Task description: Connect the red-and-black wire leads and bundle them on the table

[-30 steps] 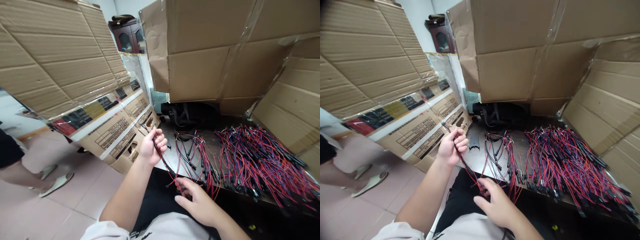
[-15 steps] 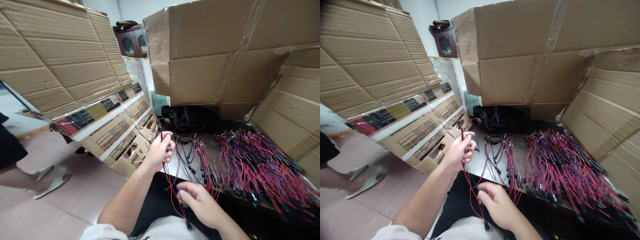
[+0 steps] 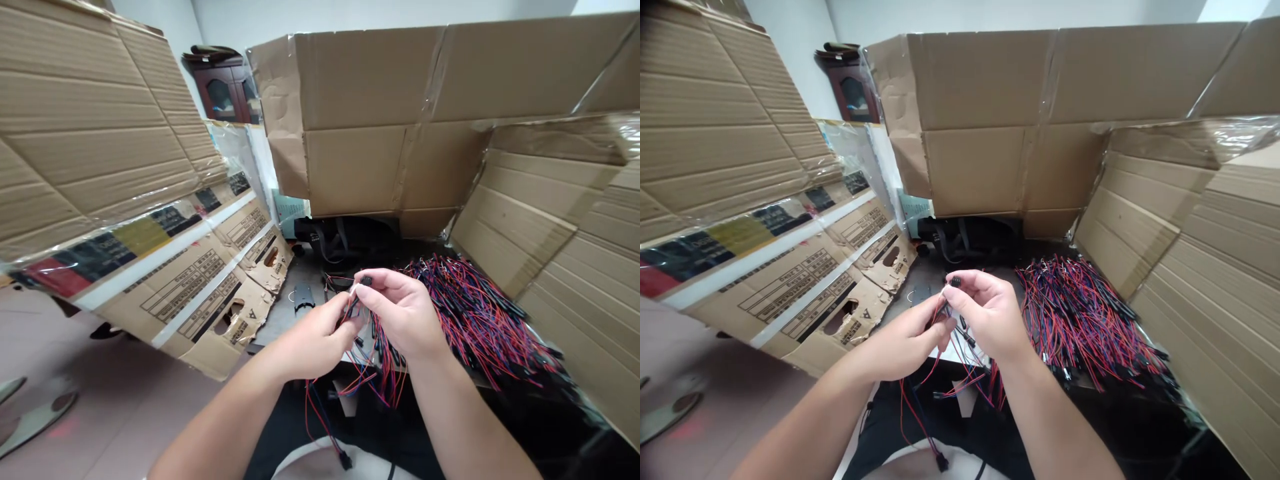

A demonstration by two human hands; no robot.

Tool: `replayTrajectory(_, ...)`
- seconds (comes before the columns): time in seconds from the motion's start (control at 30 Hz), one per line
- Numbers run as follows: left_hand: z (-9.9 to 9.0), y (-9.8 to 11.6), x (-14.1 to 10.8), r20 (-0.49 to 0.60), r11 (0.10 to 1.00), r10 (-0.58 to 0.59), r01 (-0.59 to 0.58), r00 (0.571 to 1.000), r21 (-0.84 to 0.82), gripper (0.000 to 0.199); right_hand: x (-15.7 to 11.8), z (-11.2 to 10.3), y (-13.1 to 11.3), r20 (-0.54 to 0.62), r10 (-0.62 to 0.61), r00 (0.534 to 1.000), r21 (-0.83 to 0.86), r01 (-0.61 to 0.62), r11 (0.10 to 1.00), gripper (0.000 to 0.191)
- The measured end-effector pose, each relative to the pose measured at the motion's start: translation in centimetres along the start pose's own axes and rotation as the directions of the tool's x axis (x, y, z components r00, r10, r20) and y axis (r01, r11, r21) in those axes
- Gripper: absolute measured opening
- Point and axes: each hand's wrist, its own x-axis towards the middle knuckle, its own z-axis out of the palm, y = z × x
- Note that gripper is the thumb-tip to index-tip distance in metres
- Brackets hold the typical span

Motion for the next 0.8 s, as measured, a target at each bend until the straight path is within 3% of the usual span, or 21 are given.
replayTrajectory(0.07,0.1,-0.4,0.0,-0.008,0.998,-0.026,0.026,1.000,-0.063,0.020,-0.3,-0.2,0.2,-0.073,0.017,0.997,-0.009,-0.018,1.000,0.023)
replayTrajectory(0.17,0.5,-1.0,0.2,-0.226,0.985,0.037,-0.073,0.973,-0.156,0.019,-0.8,0.0,0.0,-0.139,0.034,0.990,-0.063,-0.043,0.997,0.024)
replayTrajectory(0.23,0.8,-1.3,0.4,-0.372,0.975,0.116,-0.177,0.921,-0.134,0.011,-0.9,0.1,-0.3,-0.099,0.015,0.995,-0.079,-0.023,0.997,0.023)
replayTrajectory(0.33,1.0,-1.2,0.7,-0.470,0.968,0.182,-0.242,0.863,-0.070,0.006,-1.1,0.1,-0.2,-0.026,-0.033,0.999,-0.080,0.031,0.996,0.019)
replayTrajectory(0.5,1.3,-0.9,0.8,-0.507,0.968,0.130,-0.220,0.852,-0.121,0.005,-1.6,-0.2,0.5,-0.102,-0.002,0.995,-0.022,0.000,1.000,0.025)
replayTrajectory(0.8,1.4,-0.8,0.7,-0.406,0.947,0.070,-0.189,0.911,-0.261,0.008,-2.3,-0.3,0.7,-0.144,-0.032,0.989,0.025,0.036,0.999,0.025)
